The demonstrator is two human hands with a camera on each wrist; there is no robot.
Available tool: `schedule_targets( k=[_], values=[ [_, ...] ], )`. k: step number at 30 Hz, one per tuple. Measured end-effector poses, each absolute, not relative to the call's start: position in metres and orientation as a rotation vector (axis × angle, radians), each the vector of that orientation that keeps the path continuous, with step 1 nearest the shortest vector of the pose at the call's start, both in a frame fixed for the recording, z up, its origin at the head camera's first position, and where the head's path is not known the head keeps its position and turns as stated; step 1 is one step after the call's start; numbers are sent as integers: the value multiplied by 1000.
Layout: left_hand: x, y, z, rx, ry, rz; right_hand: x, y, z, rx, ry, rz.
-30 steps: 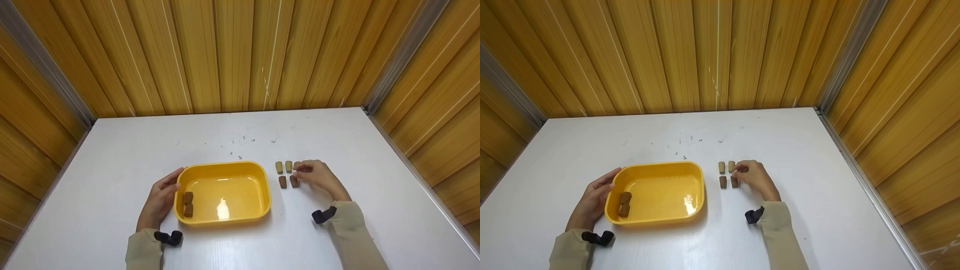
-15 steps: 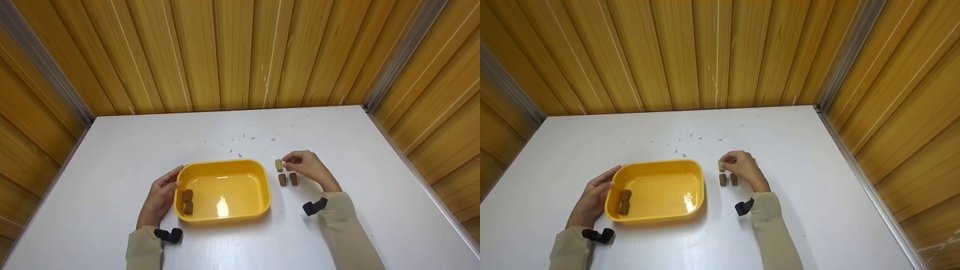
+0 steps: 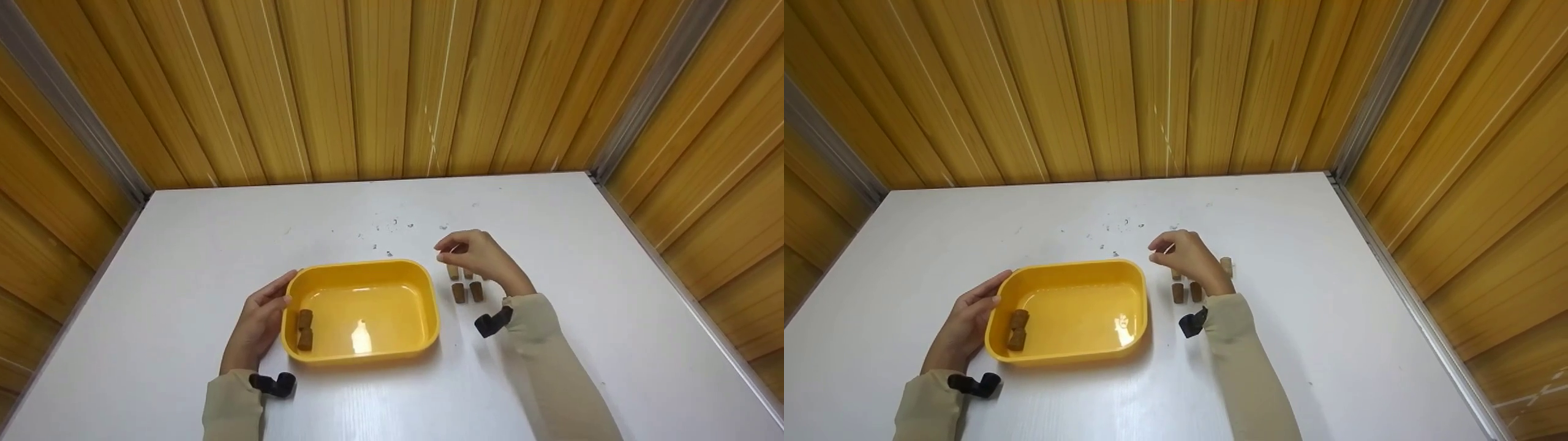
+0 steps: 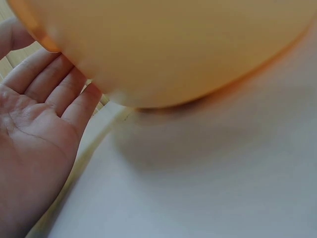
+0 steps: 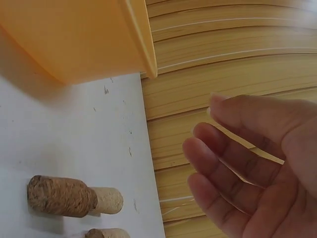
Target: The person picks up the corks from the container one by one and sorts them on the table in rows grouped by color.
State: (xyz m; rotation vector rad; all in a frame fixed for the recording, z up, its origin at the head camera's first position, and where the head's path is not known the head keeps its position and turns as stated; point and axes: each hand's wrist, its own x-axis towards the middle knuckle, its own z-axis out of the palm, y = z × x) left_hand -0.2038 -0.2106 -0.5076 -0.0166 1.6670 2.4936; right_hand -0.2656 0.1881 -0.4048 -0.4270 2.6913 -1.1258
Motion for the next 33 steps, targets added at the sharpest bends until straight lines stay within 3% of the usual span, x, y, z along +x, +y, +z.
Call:
schedule_targets(
  k=[33],
  values=[
    [-202, -210, -509, -8, 1670, 2493, -280, 97, -407, -944, 2484, -1027]
  ],
)
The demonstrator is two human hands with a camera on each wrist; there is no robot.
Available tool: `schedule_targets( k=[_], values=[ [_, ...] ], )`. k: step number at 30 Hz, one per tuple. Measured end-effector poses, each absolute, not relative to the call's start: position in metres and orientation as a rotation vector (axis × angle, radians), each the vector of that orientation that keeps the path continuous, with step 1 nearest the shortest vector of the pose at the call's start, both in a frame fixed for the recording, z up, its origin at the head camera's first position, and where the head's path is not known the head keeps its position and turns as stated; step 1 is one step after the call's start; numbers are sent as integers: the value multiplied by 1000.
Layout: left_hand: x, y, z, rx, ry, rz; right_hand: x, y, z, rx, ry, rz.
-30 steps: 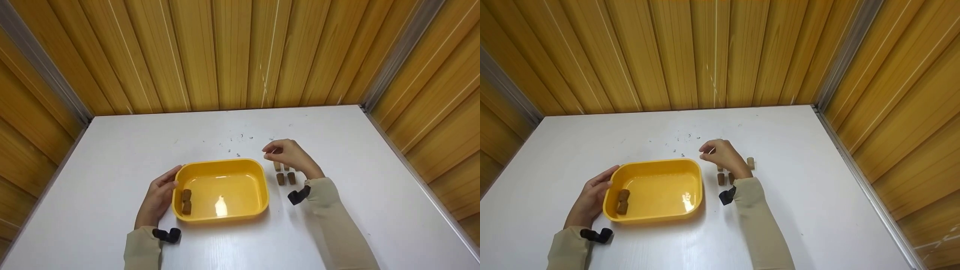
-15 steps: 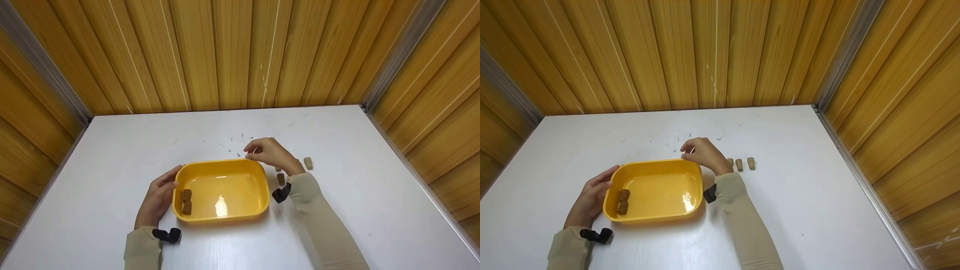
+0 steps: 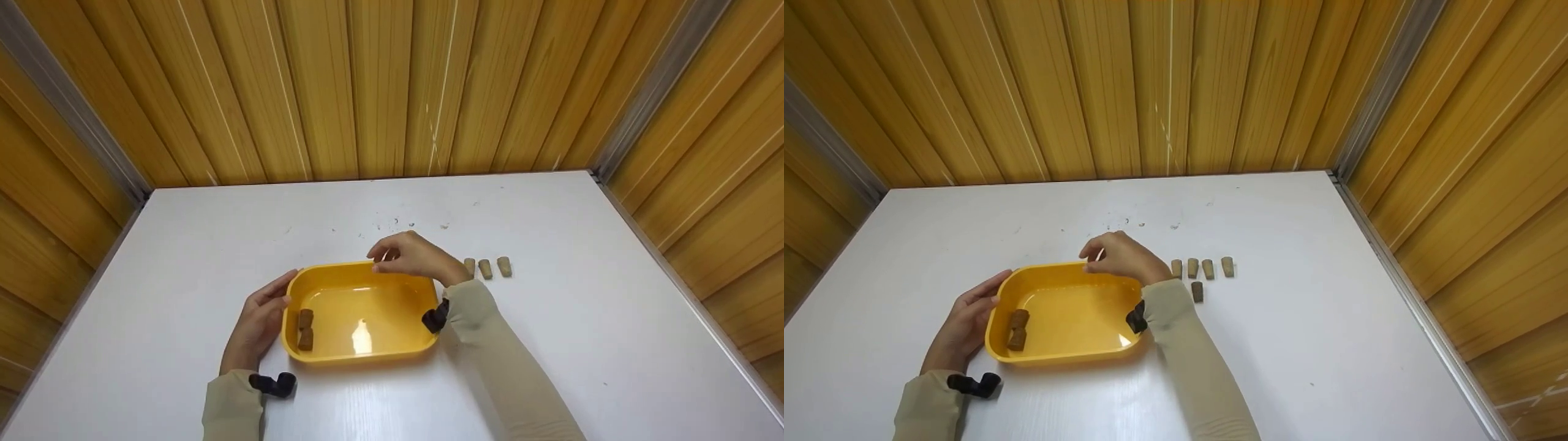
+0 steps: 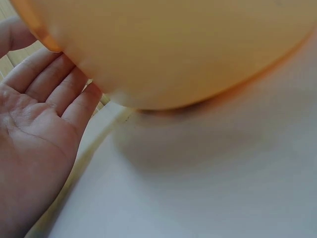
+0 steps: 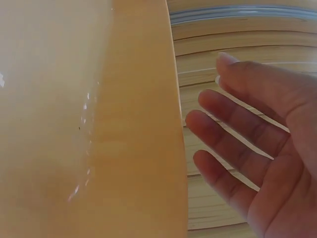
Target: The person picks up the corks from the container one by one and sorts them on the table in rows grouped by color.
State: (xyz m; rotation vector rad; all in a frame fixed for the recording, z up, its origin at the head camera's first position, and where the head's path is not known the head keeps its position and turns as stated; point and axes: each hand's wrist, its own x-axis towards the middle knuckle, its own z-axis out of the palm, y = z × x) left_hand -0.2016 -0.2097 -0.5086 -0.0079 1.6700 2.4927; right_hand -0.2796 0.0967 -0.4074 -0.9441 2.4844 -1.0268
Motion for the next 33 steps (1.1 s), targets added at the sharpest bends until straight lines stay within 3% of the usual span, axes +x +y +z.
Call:
schedule_targets(
  k=[33],
  values=[
    [-202, -211, -511, 40, 1672, 2480, -265, 3, -438, -1072, 2188, -776]
  ],
)
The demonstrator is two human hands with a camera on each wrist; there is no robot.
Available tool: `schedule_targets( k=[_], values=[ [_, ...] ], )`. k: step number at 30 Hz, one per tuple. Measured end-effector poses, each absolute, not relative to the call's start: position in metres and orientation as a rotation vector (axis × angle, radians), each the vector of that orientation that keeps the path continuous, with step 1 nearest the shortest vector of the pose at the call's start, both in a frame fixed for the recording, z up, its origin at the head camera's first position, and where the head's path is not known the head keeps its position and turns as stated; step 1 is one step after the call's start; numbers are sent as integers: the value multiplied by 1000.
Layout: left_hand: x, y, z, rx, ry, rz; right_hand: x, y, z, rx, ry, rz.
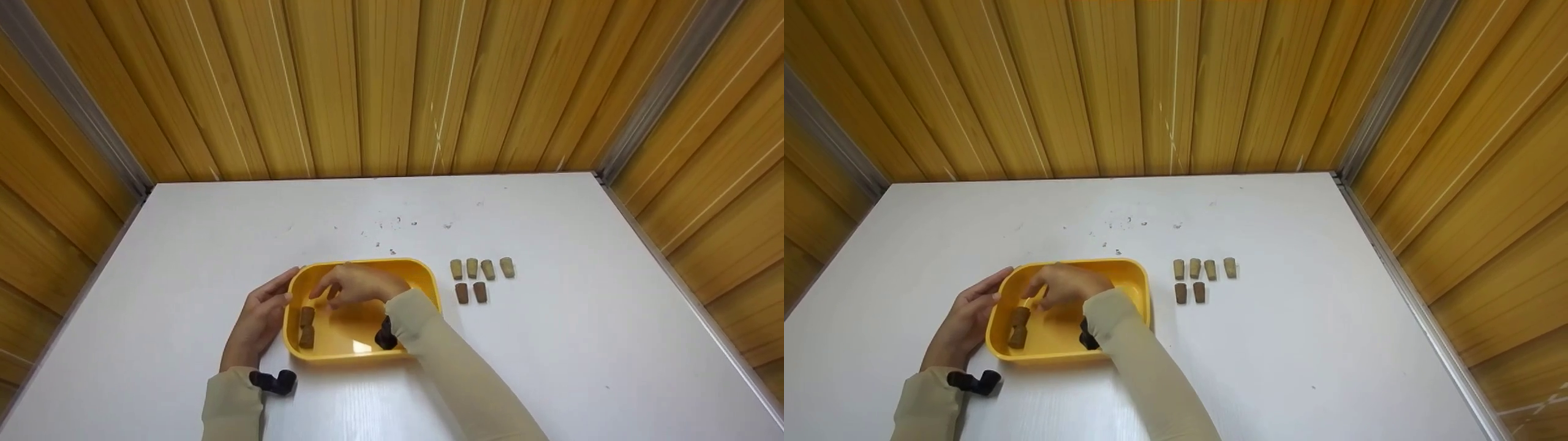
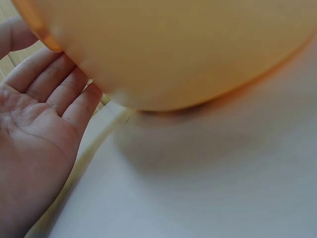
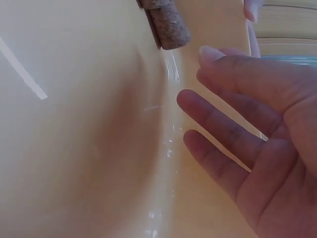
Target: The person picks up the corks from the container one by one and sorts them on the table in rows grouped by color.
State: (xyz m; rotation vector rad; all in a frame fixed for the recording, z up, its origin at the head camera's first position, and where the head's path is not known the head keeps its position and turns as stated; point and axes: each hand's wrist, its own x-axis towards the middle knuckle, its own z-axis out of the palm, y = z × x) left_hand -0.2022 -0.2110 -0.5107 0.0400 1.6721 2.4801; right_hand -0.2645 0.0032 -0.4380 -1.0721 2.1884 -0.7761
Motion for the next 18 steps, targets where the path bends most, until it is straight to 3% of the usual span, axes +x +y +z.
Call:
schedule_targets(
  k=[8, 18],
  values=[
    [-202, -211, -510, 13, 1662, 2487, -260, -4, -444, -1050, 2187, -734],
    [-203, -211, -510, -5, 1634, 2506, -259, -9, -445, -1217, 2210, -602]
  ],
)
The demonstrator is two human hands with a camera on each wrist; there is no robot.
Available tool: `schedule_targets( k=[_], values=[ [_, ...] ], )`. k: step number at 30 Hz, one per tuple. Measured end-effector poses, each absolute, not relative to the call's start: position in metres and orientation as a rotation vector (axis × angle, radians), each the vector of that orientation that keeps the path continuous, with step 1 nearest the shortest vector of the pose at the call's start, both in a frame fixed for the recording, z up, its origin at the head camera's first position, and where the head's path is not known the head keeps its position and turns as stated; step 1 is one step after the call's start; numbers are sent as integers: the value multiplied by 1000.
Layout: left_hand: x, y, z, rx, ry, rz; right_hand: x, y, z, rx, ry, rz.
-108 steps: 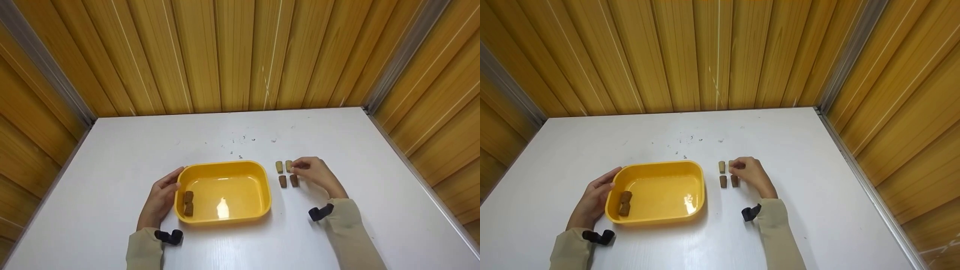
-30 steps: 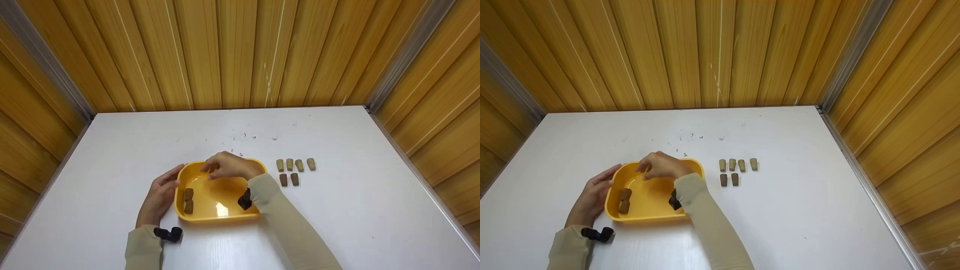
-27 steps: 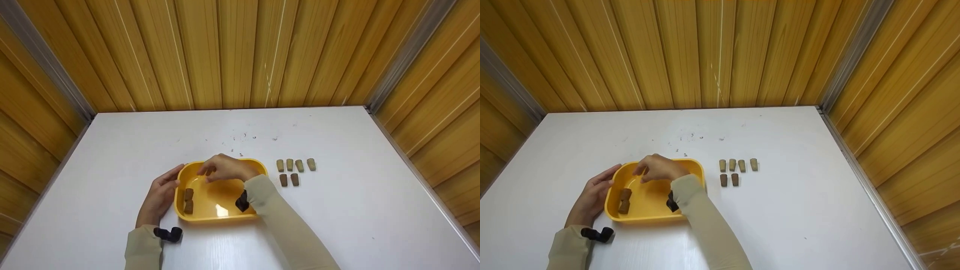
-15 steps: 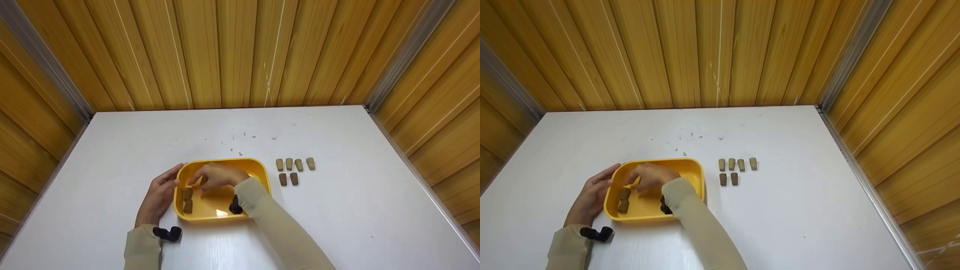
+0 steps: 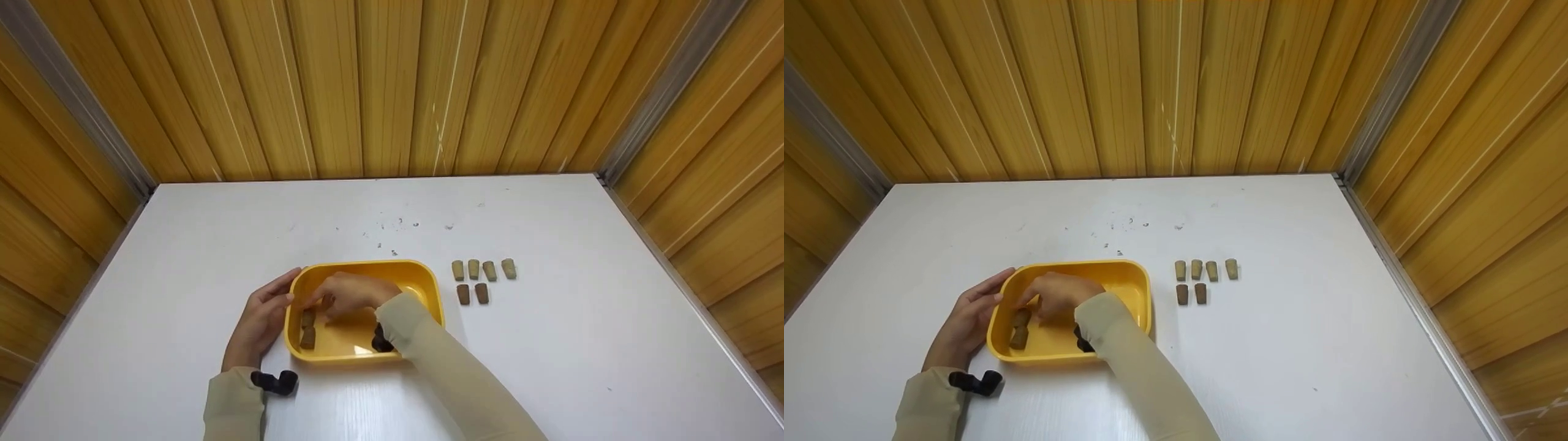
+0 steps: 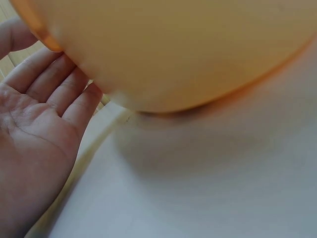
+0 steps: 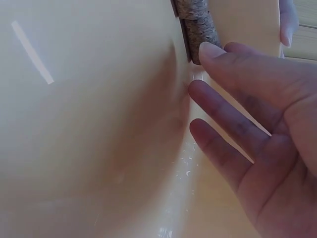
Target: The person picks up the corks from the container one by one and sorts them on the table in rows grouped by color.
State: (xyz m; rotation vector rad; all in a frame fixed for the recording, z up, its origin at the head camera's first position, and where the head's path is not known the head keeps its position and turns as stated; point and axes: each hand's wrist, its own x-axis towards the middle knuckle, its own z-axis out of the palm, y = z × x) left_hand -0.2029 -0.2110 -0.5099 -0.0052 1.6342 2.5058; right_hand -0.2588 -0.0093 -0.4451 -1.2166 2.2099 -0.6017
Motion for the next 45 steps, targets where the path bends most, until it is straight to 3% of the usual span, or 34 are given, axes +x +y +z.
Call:
schedule_targets(
  k=[45],
  values=[
    [-203, -211, -509, 29, 1651, 2486, -261, 1, -445, -1062, 2133, -636]
  ],
)
